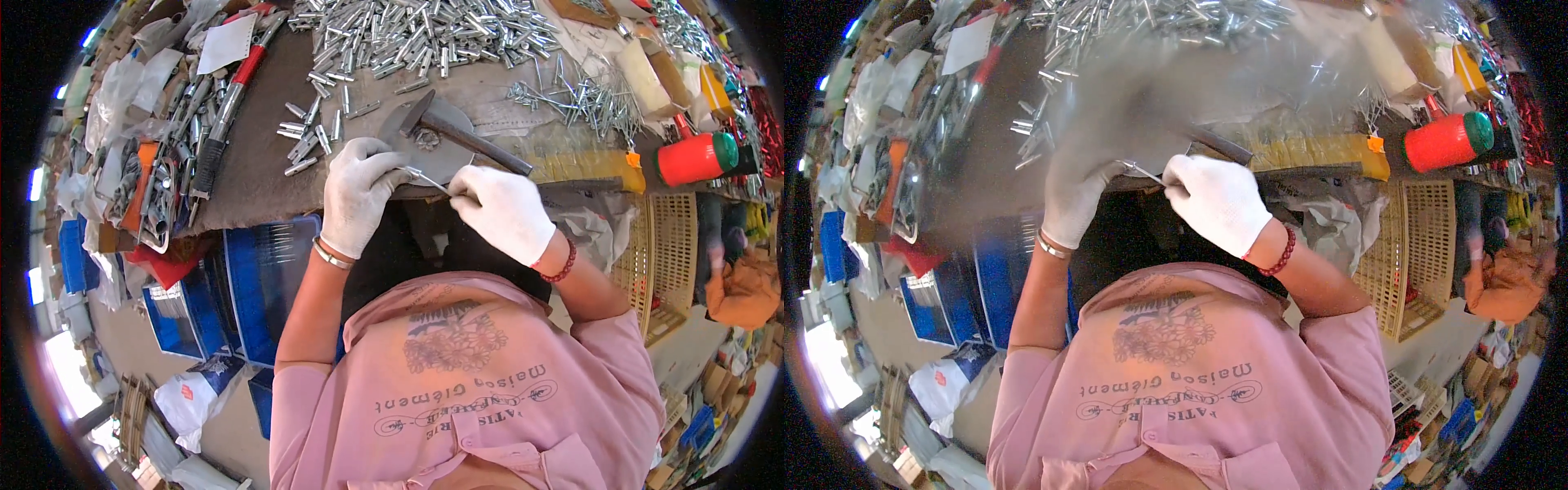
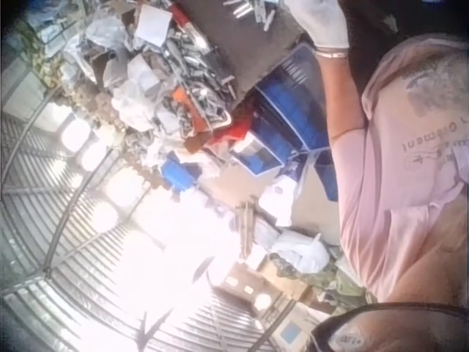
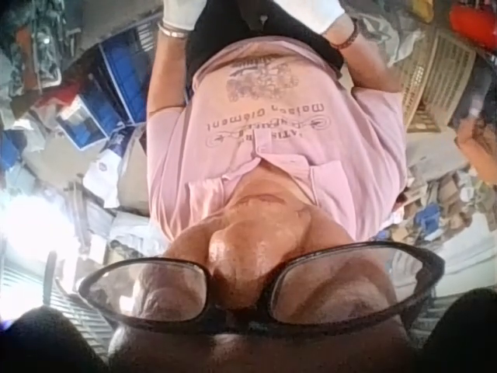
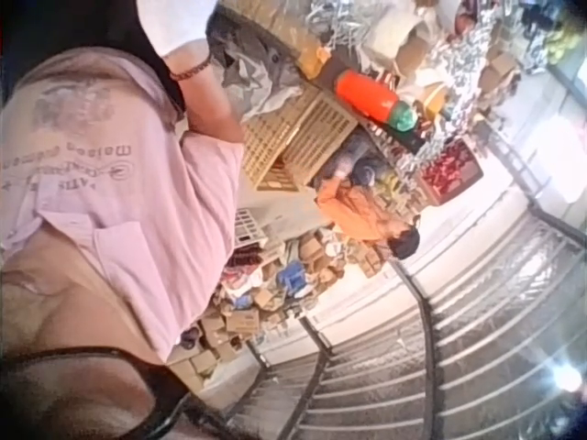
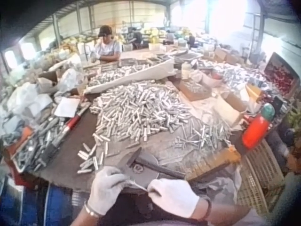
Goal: Assembling small metal hardware components including bolts and sleeves using a hammer and a metal plate.
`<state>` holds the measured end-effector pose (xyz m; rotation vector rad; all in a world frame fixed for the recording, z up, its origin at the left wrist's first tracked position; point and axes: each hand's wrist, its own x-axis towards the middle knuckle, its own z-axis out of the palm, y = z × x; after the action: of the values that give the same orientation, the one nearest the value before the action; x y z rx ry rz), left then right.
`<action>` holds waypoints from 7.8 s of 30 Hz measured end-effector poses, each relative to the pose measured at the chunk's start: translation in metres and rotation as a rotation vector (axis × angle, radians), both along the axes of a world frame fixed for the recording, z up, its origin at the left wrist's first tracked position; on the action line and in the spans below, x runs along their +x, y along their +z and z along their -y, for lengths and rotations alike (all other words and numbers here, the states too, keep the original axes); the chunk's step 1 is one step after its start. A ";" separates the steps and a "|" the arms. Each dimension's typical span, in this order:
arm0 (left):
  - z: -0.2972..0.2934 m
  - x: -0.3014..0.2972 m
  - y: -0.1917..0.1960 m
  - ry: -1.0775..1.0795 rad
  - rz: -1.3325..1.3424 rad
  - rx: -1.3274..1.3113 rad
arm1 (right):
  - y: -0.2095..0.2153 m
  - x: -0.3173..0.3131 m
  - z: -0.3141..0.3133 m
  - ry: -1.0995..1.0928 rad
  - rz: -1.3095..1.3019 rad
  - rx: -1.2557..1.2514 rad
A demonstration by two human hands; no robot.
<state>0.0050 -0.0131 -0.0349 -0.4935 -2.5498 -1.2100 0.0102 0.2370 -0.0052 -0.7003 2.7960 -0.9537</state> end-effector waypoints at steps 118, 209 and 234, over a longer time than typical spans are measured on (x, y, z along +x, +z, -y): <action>-0.009 -0.013 0.024 0.002 0.081 -0.066 | -0.011 -0.047 -0.003 0.149 -0.439 0.092; -0.010 -0.007 0.011 0.034 -0.078 -0.076 | -0.003 -0.057 0.028 0.219 -0.342 -0.073; -0.008 -0.006 0.014 0.022 -0.003 -0.047 | 0.003 -0.060 -0.011 -0.037 -0.424 0.310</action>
<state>-0.0007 -0.0049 -0.0213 -0.4755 -2.5788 -1.1435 -0.0498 0.2480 -0.0021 -0.8910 3.2229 -0.3884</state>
